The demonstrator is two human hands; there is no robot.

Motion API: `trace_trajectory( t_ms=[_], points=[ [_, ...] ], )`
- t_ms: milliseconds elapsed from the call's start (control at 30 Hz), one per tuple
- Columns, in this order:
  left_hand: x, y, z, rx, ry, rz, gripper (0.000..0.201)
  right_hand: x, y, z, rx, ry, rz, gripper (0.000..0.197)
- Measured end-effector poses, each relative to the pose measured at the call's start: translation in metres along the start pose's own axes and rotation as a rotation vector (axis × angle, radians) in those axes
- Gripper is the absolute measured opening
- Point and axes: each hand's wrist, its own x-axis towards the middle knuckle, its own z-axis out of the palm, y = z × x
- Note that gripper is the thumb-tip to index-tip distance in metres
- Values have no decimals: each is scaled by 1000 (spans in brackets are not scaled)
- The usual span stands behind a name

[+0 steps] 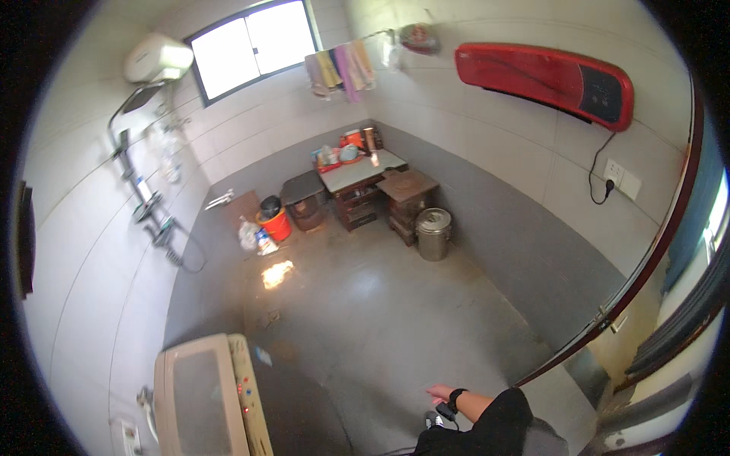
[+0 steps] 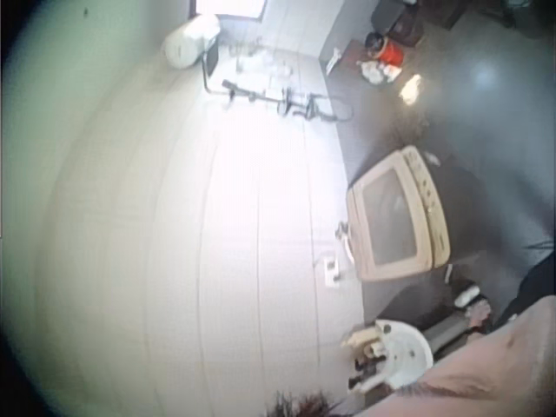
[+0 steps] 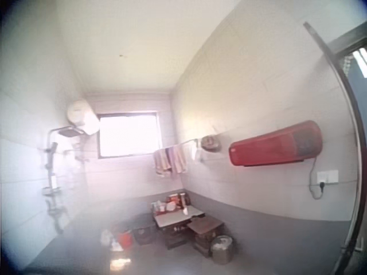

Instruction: The person folds a white object, a brown towel, and a yellow towel on a counter.

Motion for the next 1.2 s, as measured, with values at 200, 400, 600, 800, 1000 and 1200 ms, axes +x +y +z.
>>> trace_trajectory(
  t_ms=[200,400,600,800,1000,1200],
  points=[
    [118,139,53,-76,-194,-147,28,22,-155,-77,-43,110,-236,48],
    [244,247,75,-113,-346,-160,27,111,-290,-141,-99,221,-294,53],
    [387,418,54,-207,-394,-58,34,159,-273,-223,322,417,-160,42],
    [531,595,42,-11,-194,-63,39,120,-200,-234,539,598,32,27],
    [697,747,85,9,-167,99,36,167,-191,-226,411,402,362,27],
    [825,813,116,-116,-80,24,35,328,-307,-340,153,293,171,21]
  ],
)
